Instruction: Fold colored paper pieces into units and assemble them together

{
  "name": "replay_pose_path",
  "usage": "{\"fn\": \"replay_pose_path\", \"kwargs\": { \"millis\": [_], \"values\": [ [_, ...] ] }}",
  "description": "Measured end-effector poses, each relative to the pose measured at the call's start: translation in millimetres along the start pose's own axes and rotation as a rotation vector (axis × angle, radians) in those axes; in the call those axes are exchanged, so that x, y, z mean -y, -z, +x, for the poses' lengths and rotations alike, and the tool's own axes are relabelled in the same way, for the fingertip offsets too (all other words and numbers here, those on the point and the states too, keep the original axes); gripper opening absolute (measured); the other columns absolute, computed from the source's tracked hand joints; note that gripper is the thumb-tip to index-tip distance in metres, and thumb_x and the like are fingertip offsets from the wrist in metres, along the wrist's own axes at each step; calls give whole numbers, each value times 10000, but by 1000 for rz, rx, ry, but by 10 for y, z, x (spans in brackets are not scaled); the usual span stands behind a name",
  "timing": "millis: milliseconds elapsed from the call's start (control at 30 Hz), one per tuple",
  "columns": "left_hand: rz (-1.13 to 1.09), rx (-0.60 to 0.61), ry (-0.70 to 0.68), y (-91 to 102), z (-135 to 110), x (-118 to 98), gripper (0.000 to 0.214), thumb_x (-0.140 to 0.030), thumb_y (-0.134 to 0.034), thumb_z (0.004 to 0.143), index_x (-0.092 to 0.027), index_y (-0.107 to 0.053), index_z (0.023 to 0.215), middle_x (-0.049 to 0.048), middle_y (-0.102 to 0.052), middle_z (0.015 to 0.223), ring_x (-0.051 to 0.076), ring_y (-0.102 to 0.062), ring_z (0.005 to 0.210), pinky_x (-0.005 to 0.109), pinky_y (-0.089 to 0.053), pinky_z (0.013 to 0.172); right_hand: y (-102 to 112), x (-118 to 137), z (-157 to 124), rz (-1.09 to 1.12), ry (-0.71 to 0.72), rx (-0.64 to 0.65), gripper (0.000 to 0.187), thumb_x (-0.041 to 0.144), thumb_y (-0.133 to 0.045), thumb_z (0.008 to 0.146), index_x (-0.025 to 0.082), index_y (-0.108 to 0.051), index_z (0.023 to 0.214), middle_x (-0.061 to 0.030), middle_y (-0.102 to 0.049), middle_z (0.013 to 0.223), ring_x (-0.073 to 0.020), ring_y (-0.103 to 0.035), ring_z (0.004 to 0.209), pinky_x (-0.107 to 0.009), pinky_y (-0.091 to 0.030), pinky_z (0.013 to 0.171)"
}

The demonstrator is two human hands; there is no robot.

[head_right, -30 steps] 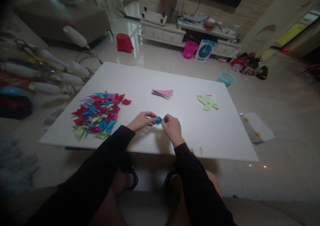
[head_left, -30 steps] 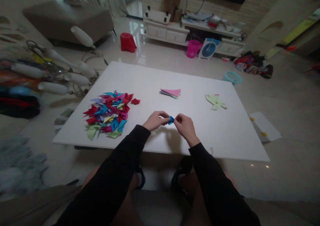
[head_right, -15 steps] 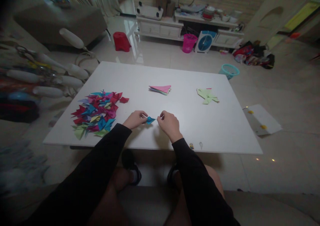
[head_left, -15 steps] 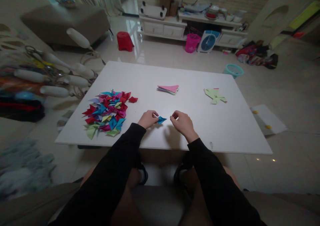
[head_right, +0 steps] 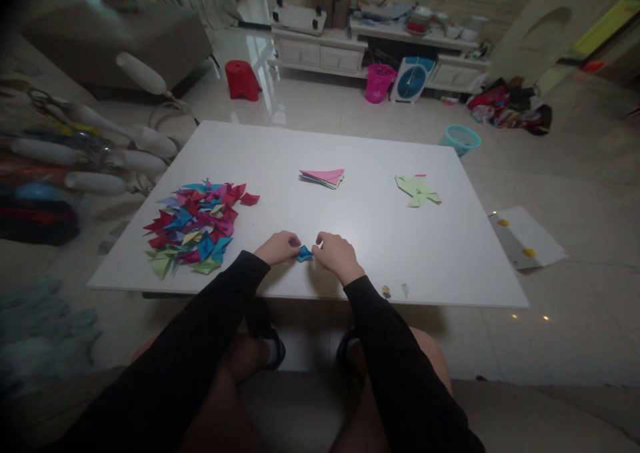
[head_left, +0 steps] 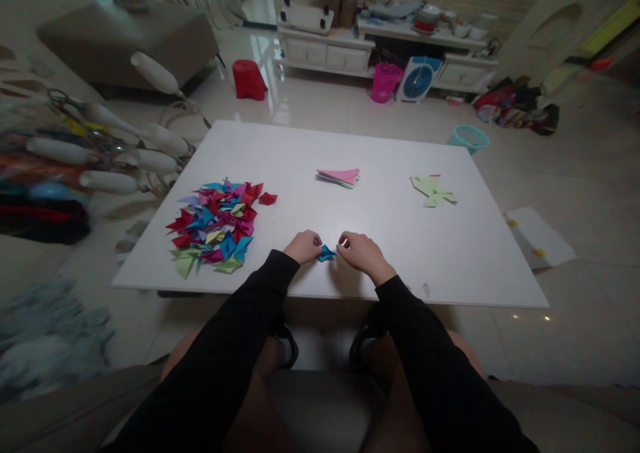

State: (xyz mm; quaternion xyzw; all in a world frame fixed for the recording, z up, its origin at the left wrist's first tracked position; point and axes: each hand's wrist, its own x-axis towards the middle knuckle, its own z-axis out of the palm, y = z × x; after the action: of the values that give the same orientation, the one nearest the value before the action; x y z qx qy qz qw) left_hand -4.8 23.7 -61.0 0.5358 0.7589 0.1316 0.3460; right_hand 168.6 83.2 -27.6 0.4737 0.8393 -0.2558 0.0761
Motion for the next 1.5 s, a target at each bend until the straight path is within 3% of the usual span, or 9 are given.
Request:
{"fn": "replay_pose_path", "kwargs": {
  "millis": [100, 433, 667, 867, 1067, 1233, 1400, 1500],
  "values": [
    [31, 15, 2, -6, -1, -4, 152, -157, -693, 800, -129, -776, 924, 108, -791, 964, 209, -735, 937, 251, -538, 832, -52, -7, 13, -34, 26, 48, 320, 391, -539, 923, 253, -674, 1178, -100, -755, 1118, -267, -694, 1019, -346, -474, 826],
    [-65, 58, 49, -36, -68, -21, 258, -103, -636, 802, -140, -695, 1051, 43, -765, 766, 177, -742, 788, 239, -532, 772, -111, 29, -36, -52, 76, 83, 385, 354, -545, 929, 266, -604, 1299, -95, -751, 1140, -267, -697, 1033, -329, -468, 806],
    [-83, 161, 77, -25, -85, -34, 300, -128, -621, 796, -124, -648, 1094, 47, -748, 690, 187, -733, 691, 255, -518, 660, -103, 70, -64, -60, 144, 114, 304, 296, -549, 937, 262, -643, 1223, -81, -745, 1166, -236, -683, 1032, -305, -456, 819],
    [-54, 137, 80, 7, -82, -37, 263, -115, -592, 813, -140, -640, 1070, 36, -736, 667, 185, -740, 696, 261, -527, 696, -136, 76, -64, -74, 207, 117, 310, 292, -516, 940, 232, -631, 1222, -101, -738, 1147, -247, -678, 1013, -312, -442, 800],
    [-48, 130, 75, 32, -92, -59, 261, -151, -601, 831, -145, -649, 1087, 47, -762, 768, 180, -737, 707, 260, -531, 724, -196, 106, -45, -43, 247, 128, 347, 279, -535, 934, 195, -620, 1259, -126, -700, 1242, -245, -661, 1087, -313, -454, 868],
    [81, 44, 98, 143, -70, 25, 289, -212, -579, 865, -122, -660, 1128, 120, -768, 943, 230, -732, 950, 301, -518, 892, -186, 163, -59, -48, 266, 133, 378, 295, -545, 937, 203, -599, 1300, -124, -657, 1309, -249, -651, 1114, -319, -461, 877],
    [323, -238, 335, 349, -79, 257, 516, -449, -536, 897, -76, -635, 1240, 283, -584, 1364, 404, -539, 1304, 468, -468, 1025, -143, 144, -79, -50, 245, 73, 340, 314, -543, 946, 209, -612, 1262, -110, -626, 1323, -246, -653, 1104, -313, -464, 859],
    [362, -275, 501, 467, -103, 423, 642, -526, -523, 879, -56, -607, 1307, 325, -474, 1468, 472, -418, 1390, 570, -408, 1066, -130, 113, -85, -40, 236, 56, 328, 306, -543, 942, 202, -622, 1242, -110, -618, 1326, -247, -651, 1110, -312, -465, 860]
  ]
}}
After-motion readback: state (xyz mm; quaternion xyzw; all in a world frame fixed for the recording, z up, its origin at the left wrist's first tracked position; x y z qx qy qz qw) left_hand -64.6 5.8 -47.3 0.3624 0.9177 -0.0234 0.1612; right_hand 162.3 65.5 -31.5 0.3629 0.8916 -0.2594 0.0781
